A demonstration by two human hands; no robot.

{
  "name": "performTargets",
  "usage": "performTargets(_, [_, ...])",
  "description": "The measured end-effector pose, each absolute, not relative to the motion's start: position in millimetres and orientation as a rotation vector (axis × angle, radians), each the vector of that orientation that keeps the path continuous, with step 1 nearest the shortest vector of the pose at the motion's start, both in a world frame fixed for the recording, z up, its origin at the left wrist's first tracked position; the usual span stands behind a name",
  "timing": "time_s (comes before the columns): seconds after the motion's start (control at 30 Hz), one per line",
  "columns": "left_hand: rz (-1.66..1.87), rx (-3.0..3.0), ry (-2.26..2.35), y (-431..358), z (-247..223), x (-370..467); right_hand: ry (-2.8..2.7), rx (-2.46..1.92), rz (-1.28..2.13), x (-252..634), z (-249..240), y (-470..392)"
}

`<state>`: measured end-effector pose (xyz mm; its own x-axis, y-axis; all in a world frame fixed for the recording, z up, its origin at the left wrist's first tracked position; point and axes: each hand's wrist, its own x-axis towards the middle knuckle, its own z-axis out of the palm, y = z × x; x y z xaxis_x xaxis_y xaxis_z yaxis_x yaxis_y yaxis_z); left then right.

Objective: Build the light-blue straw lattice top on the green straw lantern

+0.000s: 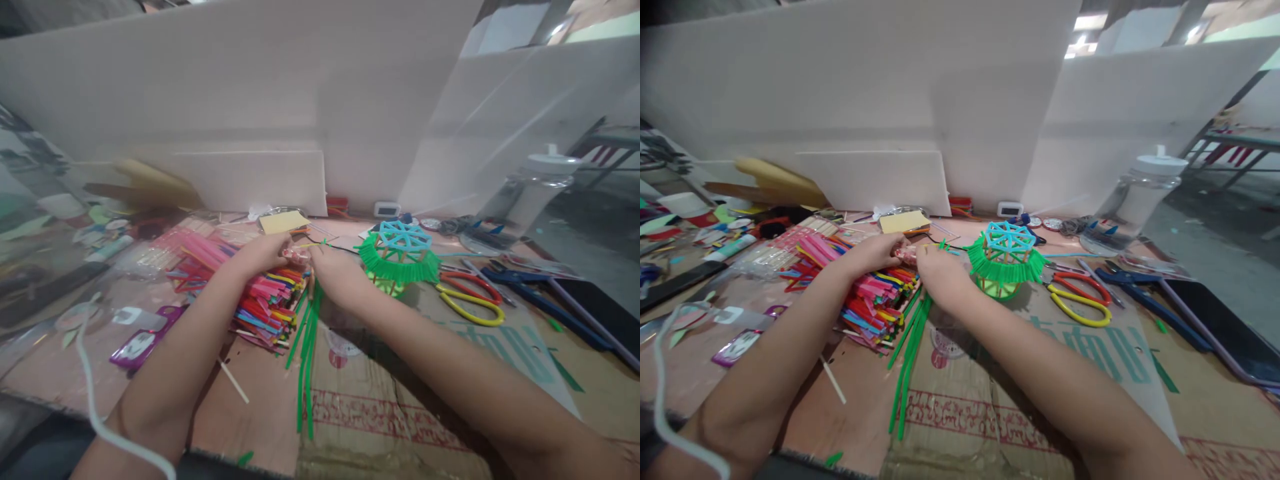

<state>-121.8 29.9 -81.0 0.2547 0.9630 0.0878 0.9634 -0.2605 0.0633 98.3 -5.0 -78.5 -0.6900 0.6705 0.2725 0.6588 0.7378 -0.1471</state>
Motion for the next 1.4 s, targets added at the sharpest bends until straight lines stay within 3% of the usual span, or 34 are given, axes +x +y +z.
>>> performTargets(0.33, [-0.234, -2.551, -1.919, 35, -85, -134, -2.631, -1.166, 0.011, 93, -96, 16])
performTargets(0.5, [-0.271, -2.532, -1.946, 35, -90, -132, -2.598, -1.134, -0.319, 144, -80, -31])
performTargets(0.63, [-0.328, -2.498, -1.975, 35, -93, -131, -2.368, -1.14, -0.347, 190, -51, -57])
performTargets(0.8, [-0.459, -2.564, -1.957, 31, -71, -123, -1.925, -1.187, 0.216, 234, -13, -56])
performTargets(0.93, [-0.774, -2.709, -1.784, -2, -34, -83, -1.624, -1.071, 0.747, 251, -11, -45])
performTargets(1.03, [-1.845, -2.797, -1.6, -36, -16, -40, -1.602, -0.994, 0.962, 254, -22, -42])
performTargets(1.13, [-2.321, -2.548, -1.493, -61, -6, -5, -1.67, -0.985, 1.112, 252, -35, -49])
performTargets(1.4, [-2.254, -2.525, -1.538, -76, 1, 17, -1.633, -0.938, 1.509, 245, -61, -72])
